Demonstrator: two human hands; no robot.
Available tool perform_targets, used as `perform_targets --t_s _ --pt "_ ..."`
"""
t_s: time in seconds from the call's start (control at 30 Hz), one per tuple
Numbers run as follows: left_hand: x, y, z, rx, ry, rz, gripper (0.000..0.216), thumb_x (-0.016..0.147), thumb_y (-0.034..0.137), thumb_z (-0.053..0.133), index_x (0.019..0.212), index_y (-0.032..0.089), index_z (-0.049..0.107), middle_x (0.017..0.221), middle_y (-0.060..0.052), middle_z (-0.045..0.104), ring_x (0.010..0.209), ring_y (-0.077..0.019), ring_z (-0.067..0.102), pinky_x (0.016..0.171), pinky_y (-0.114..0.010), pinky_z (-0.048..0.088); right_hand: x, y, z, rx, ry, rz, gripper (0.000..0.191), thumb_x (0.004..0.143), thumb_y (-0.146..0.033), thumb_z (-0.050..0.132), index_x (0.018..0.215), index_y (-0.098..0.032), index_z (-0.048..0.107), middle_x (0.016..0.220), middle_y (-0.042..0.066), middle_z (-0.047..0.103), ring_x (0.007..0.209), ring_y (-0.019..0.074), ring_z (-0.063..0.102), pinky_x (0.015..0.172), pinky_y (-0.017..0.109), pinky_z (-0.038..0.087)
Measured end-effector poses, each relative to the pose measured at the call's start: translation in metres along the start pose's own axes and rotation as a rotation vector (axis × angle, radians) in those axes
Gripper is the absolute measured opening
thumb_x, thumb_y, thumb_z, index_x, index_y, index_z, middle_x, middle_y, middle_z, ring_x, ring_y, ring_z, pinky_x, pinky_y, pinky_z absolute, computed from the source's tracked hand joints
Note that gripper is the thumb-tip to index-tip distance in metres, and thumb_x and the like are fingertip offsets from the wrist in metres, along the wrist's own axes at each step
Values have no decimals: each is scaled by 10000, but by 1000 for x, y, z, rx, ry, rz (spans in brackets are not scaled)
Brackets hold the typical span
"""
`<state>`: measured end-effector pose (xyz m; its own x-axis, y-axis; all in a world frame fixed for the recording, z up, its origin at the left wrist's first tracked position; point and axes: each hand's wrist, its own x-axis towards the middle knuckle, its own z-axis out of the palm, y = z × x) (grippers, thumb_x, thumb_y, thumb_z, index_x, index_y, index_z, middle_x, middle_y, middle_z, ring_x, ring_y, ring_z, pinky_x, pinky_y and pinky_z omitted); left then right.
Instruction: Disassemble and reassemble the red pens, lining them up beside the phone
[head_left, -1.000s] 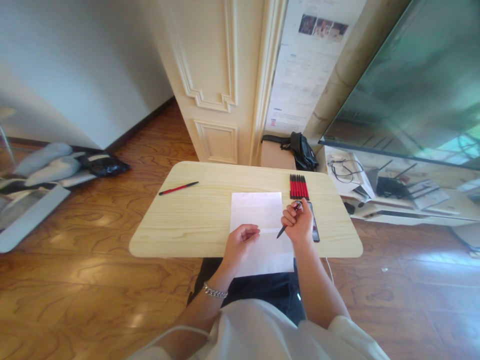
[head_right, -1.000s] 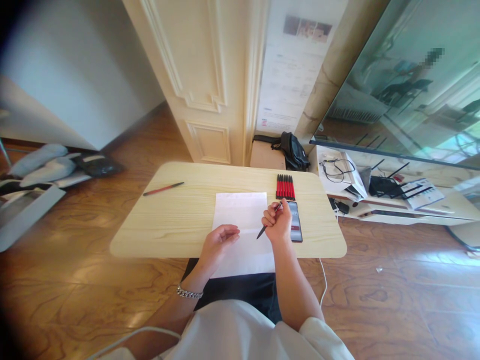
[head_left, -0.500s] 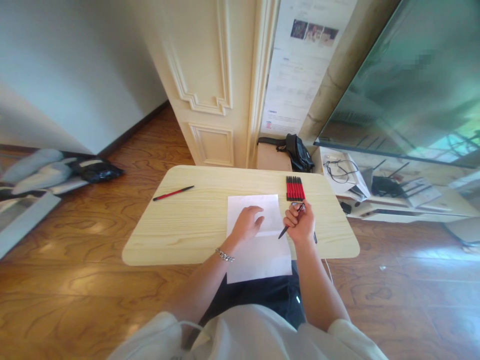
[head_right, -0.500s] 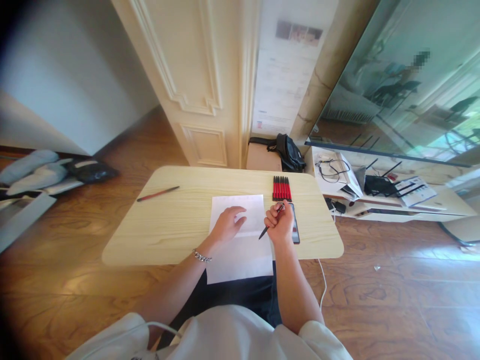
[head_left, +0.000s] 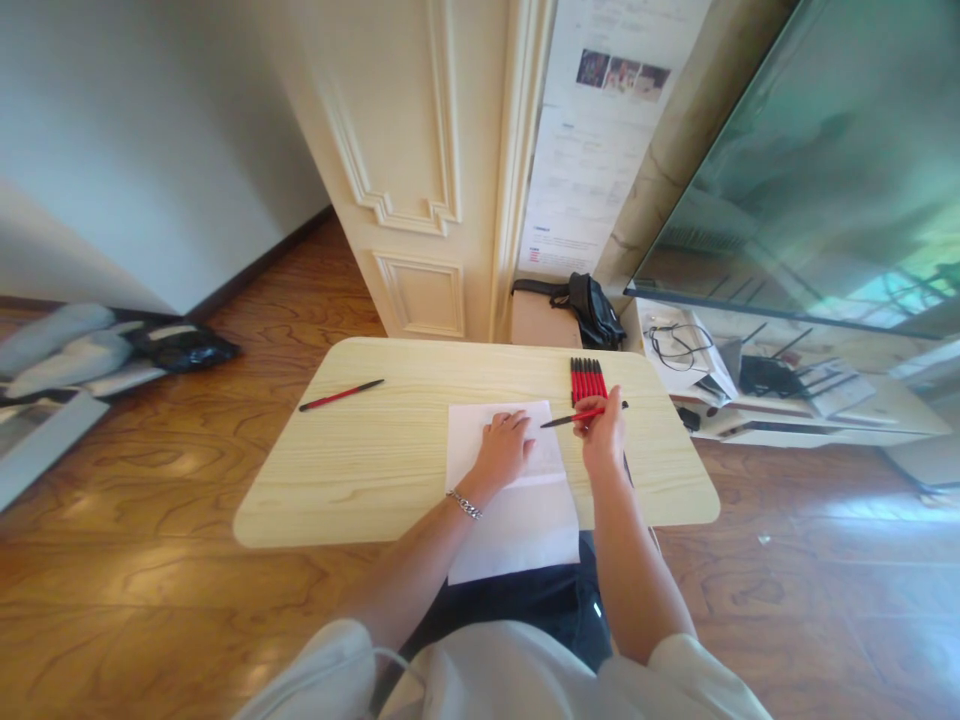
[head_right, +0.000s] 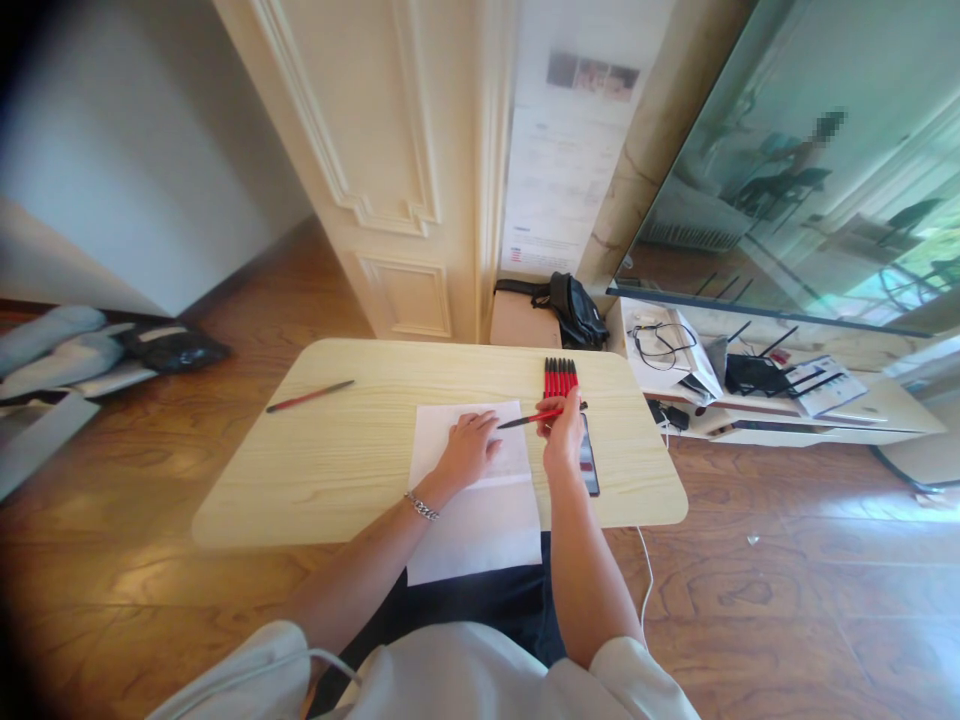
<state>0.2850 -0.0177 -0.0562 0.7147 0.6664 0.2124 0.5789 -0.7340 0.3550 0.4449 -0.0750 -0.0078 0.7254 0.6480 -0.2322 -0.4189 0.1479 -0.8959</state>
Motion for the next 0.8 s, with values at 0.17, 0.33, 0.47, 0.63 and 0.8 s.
perform_targets --t_s 0.17,0.33,0.47,0.63,0.8 --pt "-4 0 -2 -13 -2 -24 381 854 308 536 1222 211 520 1344 -72 486 1163 -274 408 895 -426 390 8 22 11 -94 -11 46 540 764 -663 443 743 -155 627 507 28 585 394 106 492 372 219 377" --pt "-4 0 -3 -29 13 -28 390 856 319 536 1230 211 525 1348 -70 485 1157 -275 406 883 -419 391 16 45 9 -283 -37 -120 315 607 -436 716 738 -175 598 552 -2 607 459 118 522 438 227 404" --pt "-4 0 -4 -39 3 -27 391 862 323 526 1236 208 529 1354 -71 480 1161 -272 404 886 -413 389 21 56 7 -454 -2 -201 278 666 -440 625 753 -176 620 558 -3 611 469 123 517 451 234 396" --pt "-4 0 -4 -51 -2 -31 394 862 327 521 1235 199 532 1351 -76 484 1152 -271 406 892 -415 383 21 59 7 -660 -45 -278 276 660 -408 612 749 -153 668 657 36 665 548 142 558 534 250 438" --pt "-4 0 -5 -73 2 -29 393 863 329 518 1233 198 534 1350 -78 485 1143 -281 408 893 -423 378 19 60 8 -706 -42 -311 226 670 -383 598 712 -171 664 633 17 664 543 143 556 545 250 433"
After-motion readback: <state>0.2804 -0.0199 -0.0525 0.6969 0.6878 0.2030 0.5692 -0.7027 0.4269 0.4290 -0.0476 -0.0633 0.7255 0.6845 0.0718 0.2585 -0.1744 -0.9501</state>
